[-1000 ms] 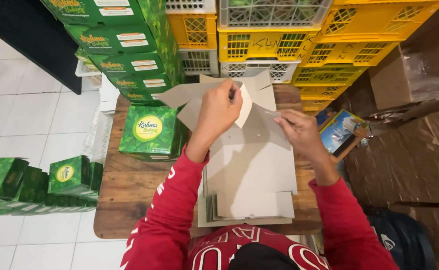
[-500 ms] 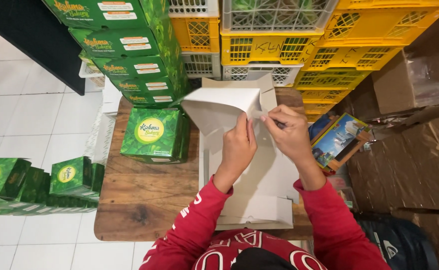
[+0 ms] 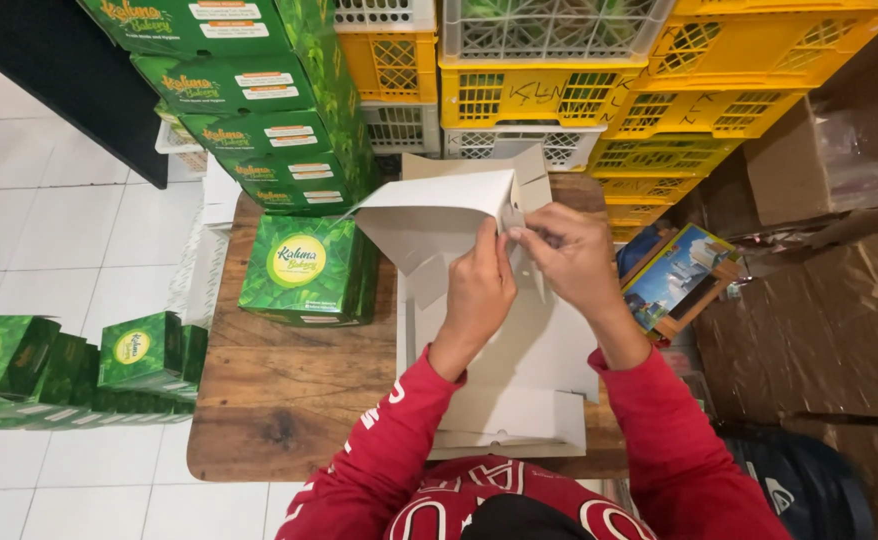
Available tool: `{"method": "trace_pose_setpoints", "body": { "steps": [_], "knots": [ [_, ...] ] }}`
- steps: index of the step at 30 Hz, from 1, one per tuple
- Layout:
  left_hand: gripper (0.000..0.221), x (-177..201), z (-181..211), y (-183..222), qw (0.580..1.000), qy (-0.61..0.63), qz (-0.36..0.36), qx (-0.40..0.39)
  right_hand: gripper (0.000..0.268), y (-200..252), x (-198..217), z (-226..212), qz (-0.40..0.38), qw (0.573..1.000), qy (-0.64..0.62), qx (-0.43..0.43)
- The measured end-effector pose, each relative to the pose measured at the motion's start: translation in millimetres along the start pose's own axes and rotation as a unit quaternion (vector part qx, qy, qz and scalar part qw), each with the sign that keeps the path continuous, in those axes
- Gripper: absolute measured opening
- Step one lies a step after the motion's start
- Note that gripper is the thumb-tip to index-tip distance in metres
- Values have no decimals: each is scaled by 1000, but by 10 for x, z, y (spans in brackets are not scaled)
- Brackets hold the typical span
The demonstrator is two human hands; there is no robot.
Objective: The person folds flat cardboard blanks into open bakery boxes on a wooden table, creasing the sides by hand. They then place a green Kolana Bakery product box into each folded carton and set the packed box aside, repeating the cycle with additional boxes.
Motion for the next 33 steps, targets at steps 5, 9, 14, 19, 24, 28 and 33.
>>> {"method": "trace_pose_setpoints", "body": {
  "steps": [5, 9, 14, 19, 24, 28, 33],
  "knots": [
    [27, 29, 23, -40, 1000, -13, -15, -10, 5, -36, 17, -93, 14, 1000, -1, 26],
    [27, 55, -15, -49, 999, -18, -31, -21, 5, -44, 1, -43, 14, 999, 24, 33],
    [33, 101, 94, -86, 998, -38, -32, -30, 3, -53, -91, -26, 16, 999, 8, 40],
    [35, 102, 84, -72, 998, -25, -50, -35, 3, -32, -137, 66, 7, 999, -11, 50],
    [36, 206, 184, -159, 995, 76, -42, 47, 21, 107, -250, -115, 34, 981, 114, 151],
    [22, 215, 78, -201, 998, 30, -2, 57, 31, 208, -303, -34, 23, 966, 162, 202],
    [16, 260, -273, -278, 975, 102, 147, 129, 53, 82, -8, -170, -76, 966, 172, 178]
  ]
}}
Point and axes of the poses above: each hand's wrist, its own y-axis away from the middle knuckle, its own x-axis out of the back of the hand, z = x × y, the point moved 2 cm from there along -y, towards the middle knuckle, and after that the axes turned 12 degrees about y, right-handed, at the moved point
